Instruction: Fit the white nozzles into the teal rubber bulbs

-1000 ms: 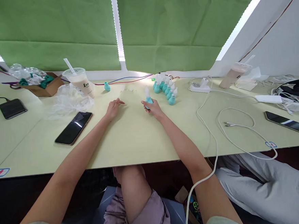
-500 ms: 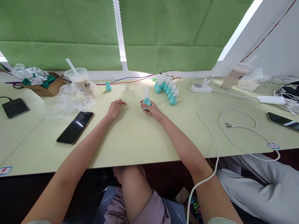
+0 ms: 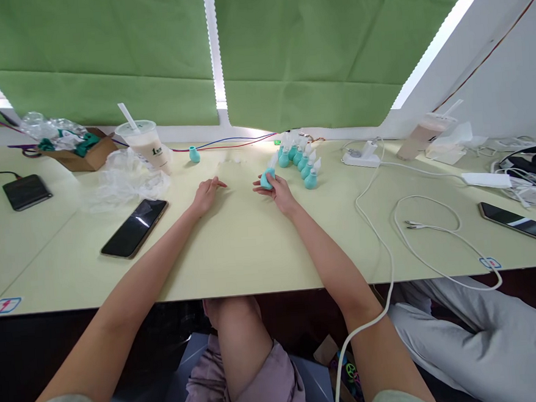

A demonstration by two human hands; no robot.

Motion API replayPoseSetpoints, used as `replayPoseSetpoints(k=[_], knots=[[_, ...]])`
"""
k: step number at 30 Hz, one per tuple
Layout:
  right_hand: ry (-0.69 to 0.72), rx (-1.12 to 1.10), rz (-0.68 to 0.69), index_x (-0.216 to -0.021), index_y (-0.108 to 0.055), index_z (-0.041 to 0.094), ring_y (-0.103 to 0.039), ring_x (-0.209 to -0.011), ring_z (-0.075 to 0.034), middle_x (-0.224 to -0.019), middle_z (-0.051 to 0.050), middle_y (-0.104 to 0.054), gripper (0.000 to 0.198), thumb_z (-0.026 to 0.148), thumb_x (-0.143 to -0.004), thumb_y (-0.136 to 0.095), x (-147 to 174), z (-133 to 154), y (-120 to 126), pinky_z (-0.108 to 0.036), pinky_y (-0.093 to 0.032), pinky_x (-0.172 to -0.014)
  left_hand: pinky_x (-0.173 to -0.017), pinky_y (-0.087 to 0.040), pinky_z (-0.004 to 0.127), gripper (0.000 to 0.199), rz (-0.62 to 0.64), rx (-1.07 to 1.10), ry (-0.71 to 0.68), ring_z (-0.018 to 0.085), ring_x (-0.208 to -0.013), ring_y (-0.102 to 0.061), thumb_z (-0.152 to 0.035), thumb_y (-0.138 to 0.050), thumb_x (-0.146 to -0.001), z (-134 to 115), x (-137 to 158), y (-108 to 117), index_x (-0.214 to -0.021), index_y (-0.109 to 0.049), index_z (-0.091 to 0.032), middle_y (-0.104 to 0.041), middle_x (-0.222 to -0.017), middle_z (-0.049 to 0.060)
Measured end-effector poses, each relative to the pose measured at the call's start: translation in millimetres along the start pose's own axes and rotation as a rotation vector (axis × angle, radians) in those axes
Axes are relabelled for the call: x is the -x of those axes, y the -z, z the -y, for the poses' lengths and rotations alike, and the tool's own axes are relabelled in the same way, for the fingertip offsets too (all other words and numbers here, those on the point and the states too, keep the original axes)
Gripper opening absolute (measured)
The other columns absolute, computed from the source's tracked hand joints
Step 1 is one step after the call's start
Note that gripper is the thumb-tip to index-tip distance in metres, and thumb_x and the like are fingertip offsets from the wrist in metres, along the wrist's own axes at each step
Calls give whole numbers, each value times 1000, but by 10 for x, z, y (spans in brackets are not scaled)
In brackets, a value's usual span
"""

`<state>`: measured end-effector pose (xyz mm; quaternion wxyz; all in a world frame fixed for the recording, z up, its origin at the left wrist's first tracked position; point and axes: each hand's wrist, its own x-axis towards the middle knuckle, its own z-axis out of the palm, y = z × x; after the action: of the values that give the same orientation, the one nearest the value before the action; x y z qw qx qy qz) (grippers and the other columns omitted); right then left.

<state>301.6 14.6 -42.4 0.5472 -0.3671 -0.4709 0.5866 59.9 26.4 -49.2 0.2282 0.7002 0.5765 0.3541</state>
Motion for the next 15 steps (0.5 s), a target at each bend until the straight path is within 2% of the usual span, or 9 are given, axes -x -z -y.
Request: replayPoseSetpoints(k=[5, 9, 11, 15], knots=[[16, -105, -15, -84, -58, 23, -54, -64, -8, -74, 3, -58, 34, 47, -66, -76, -15, 11, 11, -19, -45, -54, -103, -32, 46, 64, -1, -5, -4, 29, -111, -49, -54, -16, -94, 2, -7, 0, -91, -71, -22, -64, -103, 11], [48, -27, -58, -77, -56, 22, -49, -60, -6, -70, 5, -53, 34, 35, -59, -82, -10, -3, 51, -19, -43, -56, -103, -33, 45, 63, 2, -25, -6, 29, -111, -49, -53, -16, -94, -5, -10, 0, -91, -71, -21, -64, -103, 11], [59, -1, -61, -81, -57, 22, -49, -59, -6, -71, 5, -55, 33, 31, -60, -80, -1, 1, 60, -20, -43, -57, -103, -33, 46, 62, 17, -42, -1, 29, -112, -49, -51, -16, -95, -17, -4, 4, -93, -71, -21, -64, -106, 10], [44, 31, 8, -94, -56, 22, -49, -58, -7, -76, 2, -62, 32, 36, -69, -70, 14, 13, 36, -21, -40, -54, -103, -33, 46, 60, 41, -59, 4, 28, -113, -48, -50, -17, -95, -38, 15, 14, -95, -70, -22, -63, -109, 9]])
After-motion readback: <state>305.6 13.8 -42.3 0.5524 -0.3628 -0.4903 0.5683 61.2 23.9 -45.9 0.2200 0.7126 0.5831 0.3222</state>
